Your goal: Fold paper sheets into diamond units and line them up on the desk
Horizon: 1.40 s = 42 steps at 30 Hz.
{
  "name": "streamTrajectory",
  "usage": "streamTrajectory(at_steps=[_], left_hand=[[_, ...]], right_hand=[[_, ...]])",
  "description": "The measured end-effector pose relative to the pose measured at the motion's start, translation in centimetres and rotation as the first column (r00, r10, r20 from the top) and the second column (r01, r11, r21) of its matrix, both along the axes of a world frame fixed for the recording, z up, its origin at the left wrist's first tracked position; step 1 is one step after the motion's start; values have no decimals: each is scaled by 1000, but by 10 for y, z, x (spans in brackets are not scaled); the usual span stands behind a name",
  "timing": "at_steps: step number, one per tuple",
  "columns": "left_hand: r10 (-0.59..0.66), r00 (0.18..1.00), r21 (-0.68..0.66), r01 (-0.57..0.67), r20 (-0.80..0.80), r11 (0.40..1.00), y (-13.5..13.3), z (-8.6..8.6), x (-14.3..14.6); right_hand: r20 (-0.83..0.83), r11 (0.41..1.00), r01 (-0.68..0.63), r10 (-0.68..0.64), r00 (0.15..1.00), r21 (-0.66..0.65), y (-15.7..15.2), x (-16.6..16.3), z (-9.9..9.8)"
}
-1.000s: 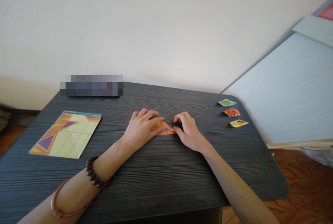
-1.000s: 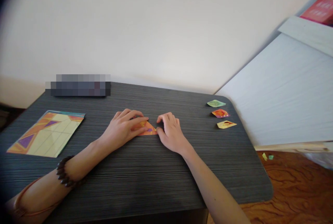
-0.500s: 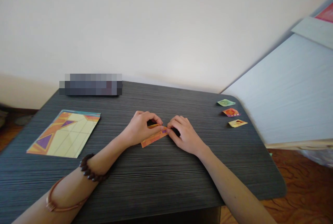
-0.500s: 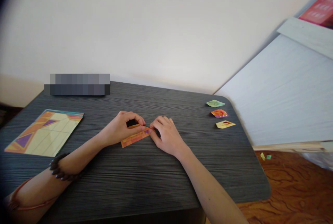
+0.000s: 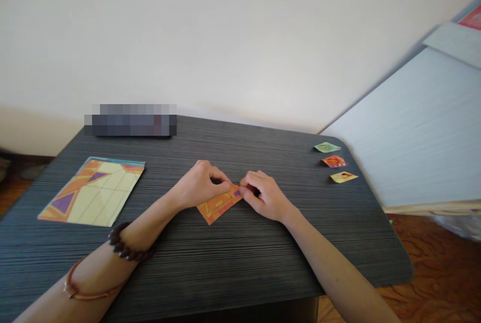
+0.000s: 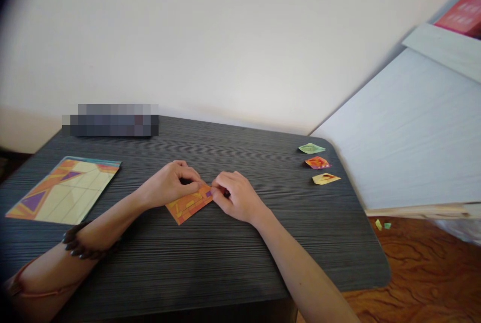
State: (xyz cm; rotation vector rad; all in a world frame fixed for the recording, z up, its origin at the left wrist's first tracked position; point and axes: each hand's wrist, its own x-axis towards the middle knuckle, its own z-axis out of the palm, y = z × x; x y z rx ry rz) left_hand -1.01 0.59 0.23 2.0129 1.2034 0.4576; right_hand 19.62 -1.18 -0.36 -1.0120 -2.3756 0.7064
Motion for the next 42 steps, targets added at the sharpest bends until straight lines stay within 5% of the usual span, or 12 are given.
streamTrajectory(at_steps=[10,19,33,42], left_hand=[[-44,999,-40,44,3,998,4,7,-9],[-60,998,51,61,-7,997,-1,8,0],[-93,995,11,92,21,996,0,10,-4],[-48,998,86,45,33,995,-9,2,12]], right_hand=[[-183,995,43,-60,981,-96,1,18,1],[-139,991,19,-37,990,-131,-1,8,-1],[-176,986,-28,-2,984,-164,-1,13,-1],[-29,996,10,-12,1000,-90,-3,3,3]])
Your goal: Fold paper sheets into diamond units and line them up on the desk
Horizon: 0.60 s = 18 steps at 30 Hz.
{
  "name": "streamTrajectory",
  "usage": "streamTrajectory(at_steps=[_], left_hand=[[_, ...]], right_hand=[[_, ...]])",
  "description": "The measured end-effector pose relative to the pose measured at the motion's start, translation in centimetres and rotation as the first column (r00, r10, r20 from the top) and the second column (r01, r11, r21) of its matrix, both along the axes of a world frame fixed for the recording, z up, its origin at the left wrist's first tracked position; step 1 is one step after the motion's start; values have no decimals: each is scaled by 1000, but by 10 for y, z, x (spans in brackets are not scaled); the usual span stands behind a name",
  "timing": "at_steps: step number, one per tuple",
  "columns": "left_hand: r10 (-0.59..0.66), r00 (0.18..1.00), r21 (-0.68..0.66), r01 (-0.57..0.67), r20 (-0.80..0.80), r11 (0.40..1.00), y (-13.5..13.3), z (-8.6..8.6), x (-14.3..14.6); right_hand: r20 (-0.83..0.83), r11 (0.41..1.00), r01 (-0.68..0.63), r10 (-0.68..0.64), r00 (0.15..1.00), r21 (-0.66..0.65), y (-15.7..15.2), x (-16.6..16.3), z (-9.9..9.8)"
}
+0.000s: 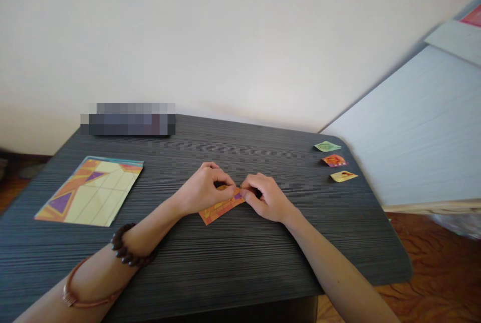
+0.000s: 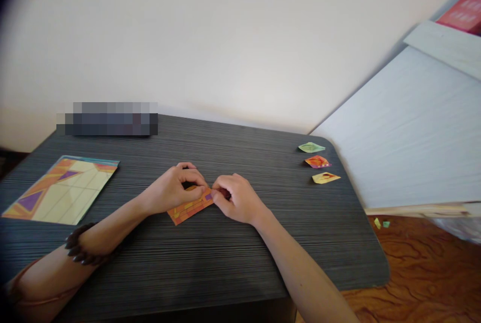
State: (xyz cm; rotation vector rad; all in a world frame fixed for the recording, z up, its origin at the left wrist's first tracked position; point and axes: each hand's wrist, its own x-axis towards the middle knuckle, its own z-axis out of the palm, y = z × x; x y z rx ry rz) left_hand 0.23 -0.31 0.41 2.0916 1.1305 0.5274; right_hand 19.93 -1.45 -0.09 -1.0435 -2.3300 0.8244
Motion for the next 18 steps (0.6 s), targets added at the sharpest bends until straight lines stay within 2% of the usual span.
streamTrajectory(at_steps=[3,10,18], left_hand=[[-5,1000,-11,4,-11,1000,1,0,-1],[-115,993,-84,115,0,990,10,1,-15],[-142,988,-136,149,60,980,10,8,-15]], right_hand=[[-28,1000,2,-3,1000,-12,1,1,0],[-155,994,-37,20,988,-103,4,10,-2],[-141,995,-32,19,990,-90,3,7,-2]])
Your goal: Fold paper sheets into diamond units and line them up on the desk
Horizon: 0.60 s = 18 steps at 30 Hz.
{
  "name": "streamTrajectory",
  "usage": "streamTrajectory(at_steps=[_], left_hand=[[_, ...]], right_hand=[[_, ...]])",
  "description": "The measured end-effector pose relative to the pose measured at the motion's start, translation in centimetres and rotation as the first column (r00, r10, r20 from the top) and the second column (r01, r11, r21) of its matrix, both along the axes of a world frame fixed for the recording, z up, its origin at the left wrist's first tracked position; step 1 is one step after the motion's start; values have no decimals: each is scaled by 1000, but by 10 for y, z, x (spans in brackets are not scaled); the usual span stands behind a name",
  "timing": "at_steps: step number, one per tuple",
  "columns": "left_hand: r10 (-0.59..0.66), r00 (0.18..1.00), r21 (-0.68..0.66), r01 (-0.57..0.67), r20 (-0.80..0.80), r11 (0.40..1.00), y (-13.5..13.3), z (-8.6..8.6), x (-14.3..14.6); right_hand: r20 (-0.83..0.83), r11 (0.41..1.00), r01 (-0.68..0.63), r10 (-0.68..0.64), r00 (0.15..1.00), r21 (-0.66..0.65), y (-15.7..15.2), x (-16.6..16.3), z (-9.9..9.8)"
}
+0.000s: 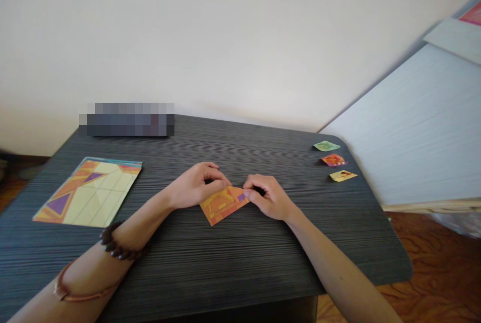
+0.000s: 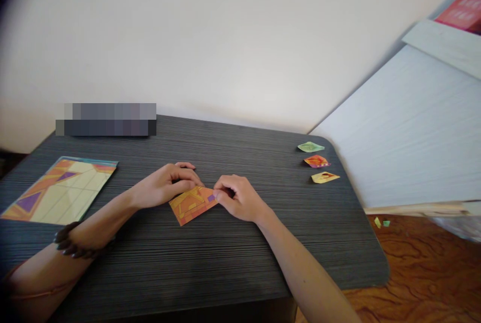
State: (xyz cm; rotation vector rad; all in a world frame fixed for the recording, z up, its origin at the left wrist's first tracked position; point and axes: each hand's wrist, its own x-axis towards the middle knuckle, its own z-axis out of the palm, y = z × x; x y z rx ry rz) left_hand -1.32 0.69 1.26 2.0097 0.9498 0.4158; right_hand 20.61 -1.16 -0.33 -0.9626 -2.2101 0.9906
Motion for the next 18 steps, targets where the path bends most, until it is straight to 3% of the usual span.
streamTrajectory(at_steps=[5,18], left_hand=[[57,997,77,-53,-56,996,-4,-5,6],[-7,996,89,15,-90,996,3,-5,-2]], right_hand=[[84,999,4,-7,996,44,-2,-6,2],[57,999,-40,40,998,-6,2,4,0]])
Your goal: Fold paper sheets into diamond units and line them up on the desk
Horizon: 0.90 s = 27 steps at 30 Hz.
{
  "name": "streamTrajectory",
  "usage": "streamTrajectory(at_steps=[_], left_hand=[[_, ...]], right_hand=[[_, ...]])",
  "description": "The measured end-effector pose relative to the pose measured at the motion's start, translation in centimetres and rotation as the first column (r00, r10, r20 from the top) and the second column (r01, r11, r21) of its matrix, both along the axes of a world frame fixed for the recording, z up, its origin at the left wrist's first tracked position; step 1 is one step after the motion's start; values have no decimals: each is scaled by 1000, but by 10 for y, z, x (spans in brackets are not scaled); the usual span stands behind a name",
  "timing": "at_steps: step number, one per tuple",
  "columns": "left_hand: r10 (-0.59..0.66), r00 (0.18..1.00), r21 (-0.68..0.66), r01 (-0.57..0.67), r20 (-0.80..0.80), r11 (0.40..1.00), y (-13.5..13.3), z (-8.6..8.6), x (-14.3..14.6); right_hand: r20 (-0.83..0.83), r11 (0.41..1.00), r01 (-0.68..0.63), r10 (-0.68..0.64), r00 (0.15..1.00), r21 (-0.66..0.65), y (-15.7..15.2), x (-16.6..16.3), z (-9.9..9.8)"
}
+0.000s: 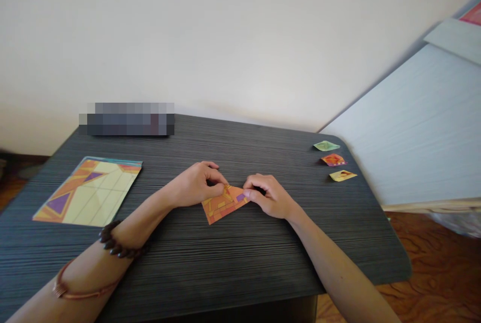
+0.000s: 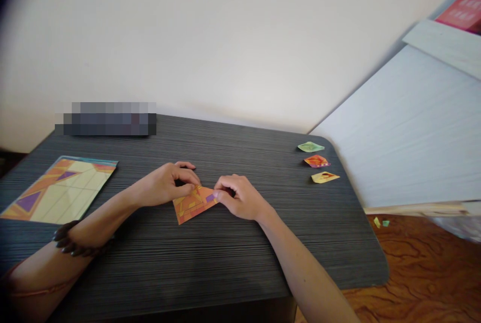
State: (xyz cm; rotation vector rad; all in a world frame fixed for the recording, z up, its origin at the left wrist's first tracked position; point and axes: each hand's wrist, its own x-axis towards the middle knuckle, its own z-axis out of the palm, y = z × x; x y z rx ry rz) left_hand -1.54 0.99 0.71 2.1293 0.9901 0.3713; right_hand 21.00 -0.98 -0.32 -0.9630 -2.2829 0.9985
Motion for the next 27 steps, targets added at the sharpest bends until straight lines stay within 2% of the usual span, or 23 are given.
streamTrajectory(at_steps=[6,10,17,27], left_hand=[[-6,1000,-11,6,19,1000,-4,4,3],[8,1000,37,-8,8,999,-3,-1,4],[6,999,46,-8,35,999,0,-6,-3],[66,994,24,-68,88,997,-1,-4,4]], right_hand=[[29,999,35,-35,999,27,-2,-6,0],[27,1000,24,-24,999,7,-2,-7,2],[106,1000,18,-19,994,15,2,2,3],[114,985,157,-164,980,69,-3,-6,6]])
